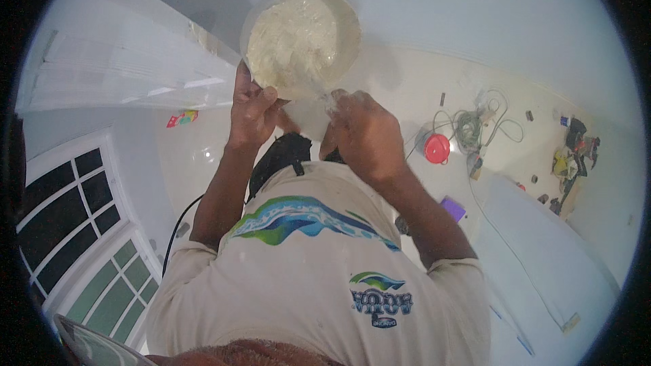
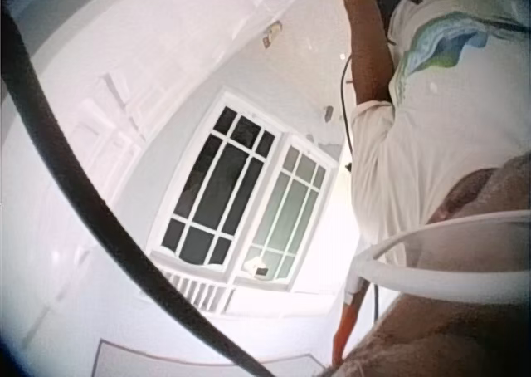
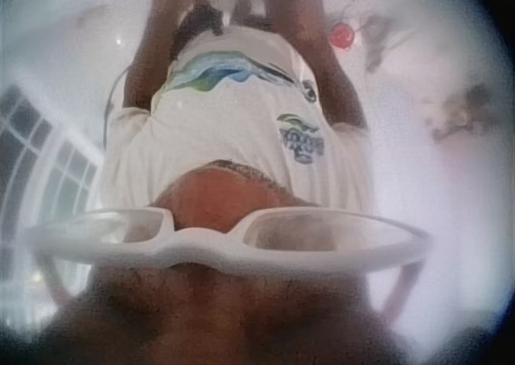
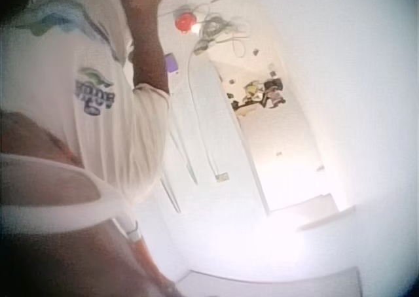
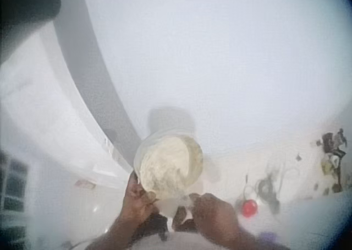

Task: The person scoops white plaster from a bucket using a trowel and applies it to a white wall and ceiling trim. They repeatedly load the trowel and smooth the plaster onto the surfaces.

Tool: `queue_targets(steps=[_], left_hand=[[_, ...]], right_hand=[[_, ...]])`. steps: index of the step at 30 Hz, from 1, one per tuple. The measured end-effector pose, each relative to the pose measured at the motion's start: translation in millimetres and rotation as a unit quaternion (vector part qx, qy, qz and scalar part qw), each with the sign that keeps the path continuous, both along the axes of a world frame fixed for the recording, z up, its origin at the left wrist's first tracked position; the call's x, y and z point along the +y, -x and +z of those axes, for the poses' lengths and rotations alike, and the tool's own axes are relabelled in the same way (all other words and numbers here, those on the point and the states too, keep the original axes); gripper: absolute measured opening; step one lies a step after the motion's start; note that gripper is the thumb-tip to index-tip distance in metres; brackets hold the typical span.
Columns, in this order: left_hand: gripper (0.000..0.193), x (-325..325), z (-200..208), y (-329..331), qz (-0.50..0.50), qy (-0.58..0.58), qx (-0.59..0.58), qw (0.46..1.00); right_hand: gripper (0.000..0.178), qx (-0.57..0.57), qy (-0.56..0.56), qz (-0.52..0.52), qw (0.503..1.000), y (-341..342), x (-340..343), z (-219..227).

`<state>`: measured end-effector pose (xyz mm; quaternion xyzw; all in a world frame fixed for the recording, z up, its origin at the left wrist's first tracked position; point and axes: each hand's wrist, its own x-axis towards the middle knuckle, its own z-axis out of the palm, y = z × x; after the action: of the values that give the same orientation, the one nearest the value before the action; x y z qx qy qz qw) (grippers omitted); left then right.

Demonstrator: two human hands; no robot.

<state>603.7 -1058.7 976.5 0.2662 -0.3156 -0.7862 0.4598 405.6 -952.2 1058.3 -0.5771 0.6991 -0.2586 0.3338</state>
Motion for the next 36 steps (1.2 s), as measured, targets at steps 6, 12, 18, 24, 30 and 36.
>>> queue_targets(steps=[6,12,18,24,30,36], left_hand=[[0.082,-7,1,9,0.029,-0.015,-0.025,0.999],[0.075,-10,-1,9,0.008,0.016,-0.025,1.000],[0.076,-8,4,21,0.020,0.010,0.082,0.996],[0.075,-14,-6,12,0.020,0.075,0.049,0.996],[0.066,-12,3,6,-0.012,0.068,0.033,0.997],[0.058,-11,12,9,-0.051,0.016,-0.044,0.998]], right_hand=[[0.039,0.247,0.096,0.111,0.958,-4,21,-15],[0.029,0.211,0.146,0.121,0.959,22,35,-5],[0.033,-0.338,-0.169,-0.165,0.911,-20,18,-30],[0.027,-0.222,-0.134,-0.151,0.954,-14,53,-8],[0.025,0.179,0.009,0.049,0.983,28,5,30],[0.028,0.032,-0.057,0.095,0.993,41,-15,44]])
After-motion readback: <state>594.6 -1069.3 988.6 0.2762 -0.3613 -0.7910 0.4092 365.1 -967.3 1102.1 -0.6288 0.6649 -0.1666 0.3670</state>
